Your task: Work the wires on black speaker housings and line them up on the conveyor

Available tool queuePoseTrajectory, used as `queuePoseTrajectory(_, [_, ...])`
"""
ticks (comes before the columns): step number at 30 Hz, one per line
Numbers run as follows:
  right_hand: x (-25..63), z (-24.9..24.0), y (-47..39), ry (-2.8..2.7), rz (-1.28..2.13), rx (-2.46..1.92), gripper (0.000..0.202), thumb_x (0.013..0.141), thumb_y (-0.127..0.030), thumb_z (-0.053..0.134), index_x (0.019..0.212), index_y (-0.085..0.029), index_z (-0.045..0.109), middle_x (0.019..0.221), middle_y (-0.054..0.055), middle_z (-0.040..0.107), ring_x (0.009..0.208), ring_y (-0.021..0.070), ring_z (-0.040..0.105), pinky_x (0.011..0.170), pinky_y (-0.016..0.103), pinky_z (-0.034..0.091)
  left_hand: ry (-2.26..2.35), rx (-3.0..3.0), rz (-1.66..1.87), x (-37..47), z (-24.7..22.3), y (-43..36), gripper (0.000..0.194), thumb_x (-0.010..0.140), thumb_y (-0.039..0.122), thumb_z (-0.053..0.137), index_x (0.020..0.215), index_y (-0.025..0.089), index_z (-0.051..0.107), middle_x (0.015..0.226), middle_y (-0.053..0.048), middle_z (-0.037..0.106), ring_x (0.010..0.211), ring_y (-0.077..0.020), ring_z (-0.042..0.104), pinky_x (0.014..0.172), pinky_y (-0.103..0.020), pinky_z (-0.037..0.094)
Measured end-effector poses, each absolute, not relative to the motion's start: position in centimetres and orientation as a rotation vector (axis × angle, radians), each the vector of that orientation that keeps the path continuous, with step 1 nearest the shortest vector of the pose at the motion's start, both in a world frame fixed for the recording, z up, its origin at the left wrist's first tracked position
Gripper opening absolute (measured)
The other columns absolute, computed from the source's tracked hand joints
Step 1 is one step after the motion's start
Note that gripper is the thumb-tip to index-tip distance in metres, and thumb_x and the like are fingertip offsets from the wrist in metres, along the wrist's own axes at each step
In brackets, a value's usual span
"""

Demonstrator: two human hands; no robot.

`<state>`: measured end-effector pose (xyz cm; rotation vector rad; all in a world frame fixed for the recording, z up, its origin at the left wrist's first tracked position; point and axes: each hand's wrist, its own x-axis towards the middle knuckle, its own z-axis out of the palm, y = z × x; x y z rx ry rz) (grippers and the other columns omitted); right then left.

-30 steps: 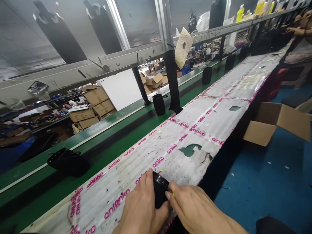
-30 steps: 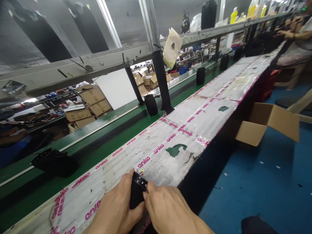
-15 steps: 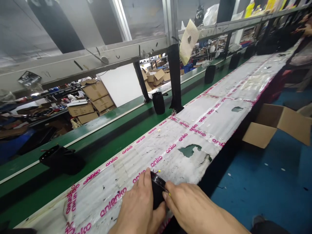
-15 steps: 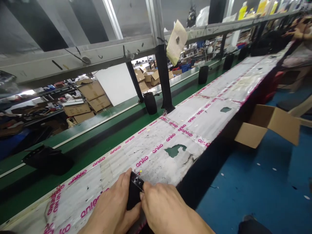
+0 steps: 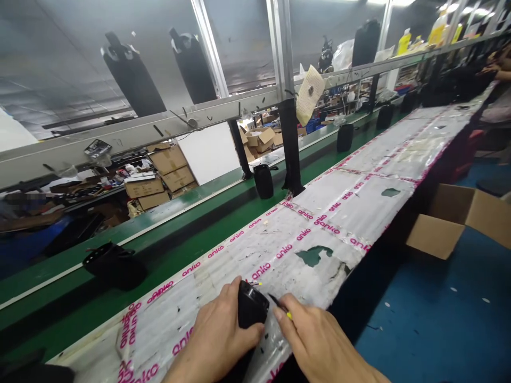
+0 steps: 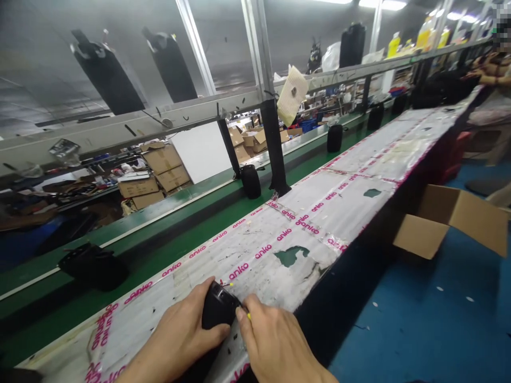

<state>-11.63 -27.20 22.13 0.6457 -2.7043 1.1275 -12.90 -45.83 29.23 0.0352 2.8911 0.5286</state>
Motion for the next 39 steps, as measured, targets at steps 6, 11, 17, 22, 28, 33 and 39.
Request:
queuePoseTrajectory(6, [-11.9,20.9,-28.6,-2.789,0.914,0.776,0.028,0.104,-0.031,0.025,0.094,-0.024,0.05,0.069,-0.001,0.066,0.062,0.0227,0.067,0.054,0.033,0.033,2.951,0.109,0.463,-12.9,28.4,-46.1,0.075,0.075,0.039,0.057,0.144,0.017,0.037,0.134,-0.011,0.061,0.117,-0.0293,0.061,0.098,-0.041,0.046])
queuePoseTrajectory(11, [-12.2,20.3,-29.3,-2.781,0.874,0.796,0.026,0.103,-0.029,0.027,0.093,-0.024,0.05,0.068,-0.001,0.066,0.058,0.022,0.066,0.052,0.033,0.032,2.949,0.112,0.46,-12.9,28.3,-46.0,0.074,0.075,0.041,0.057,0.143,0.017,0.037,0.133,-0.01,0.06,0.117,-0.0291,0.061,0.096,-0.039,0.046])
queuePoseTrajectory(17, [-12.3,20.2,-29.2,-2.647,0.808,0.798,0.027,0.104,-0.027,0.024,0.094,-0.024,0.048,0.065,-0.002,0.065,0.054,0.0208,0.066,0.049,0.033,0.033,2.936,0.112,0.496,-12.8,28.2,-46.1,0.074,0.074,0.041,0.058,0.141,0.019,0.038,0.126,-0.009,0.065,0.112,-0.0298,0.063,0.092,-0.039,0.047])
queuePoseTrajectory(22, [-12.3,19.8,-29.2,-2.511,0.7,0.798,0.029,0.106,-0.029,0.023,0.098,-0.021,0.049,0.061,-0.002,0.062,0.051,0.0196,0.064,0.049,0.033,0.036,2.931,0.127,0.492,-13.0,28.3,-46.0,0.074,0.074,0.041,0.058,0.142,0.018,0.038,0.129,-0.01,0.063,0.113,-0.0302,0.063,0.093,-0.039,0.047])
queuePoseTrajectory(28, [-12.4,19.7,-29.7,-2.376,0.554,0.73,0.029,0.105,-0.025,0.023,0.107,-0.015,0.05,0.058,0.0,0.063,0.046,0.0193,0.062,0.047,0.034,0.035,2.888,0.123,0.48,-13.4,28.7,-46.0,0.075,0.075,0.041,0.056,0.143,0.017,0.037,0.127,-0.011,0.063,0.109,-0.0311,0.064,0.092,-0.041,0.048])
queuePoseTrajectory(33, [-12.6,19.8,-29.8,-2.409,0.565,0.728,0.027,0.103,-0.021,0.024,0.094,-0.02,0.05,0.052,-0.002,0.059,0.039,0.0188,0.057,0.043,0.035,0.028,2.862,0.092,0.392,-13.8,28.6,-45.5,0.078,0.075,0.041,0.053,0.146,0.015,0.033,0.131,-0.013,0.061,0.11,-0.0322,0.063,0.089,-0.042,0.049])
queuePoseTrajectory(39, [-12.5,19.5,-29.5,-2.485,0.601,0.772,0.027,0.104,-0.027,0.025,0.094,-0.021,0.049,0.056,-0.002,0.06,0.046,0.0199,0.061,0.046,0.034,0.03,2.84,0.141,0.342,-13.9,28.5,-45.7,0.079,0.076,0.039,0.054,0.148,0.016,0.03,0.131,-0.013,0.059,0.11,-0.0336,0.062,0.088,-0.044,0.049])
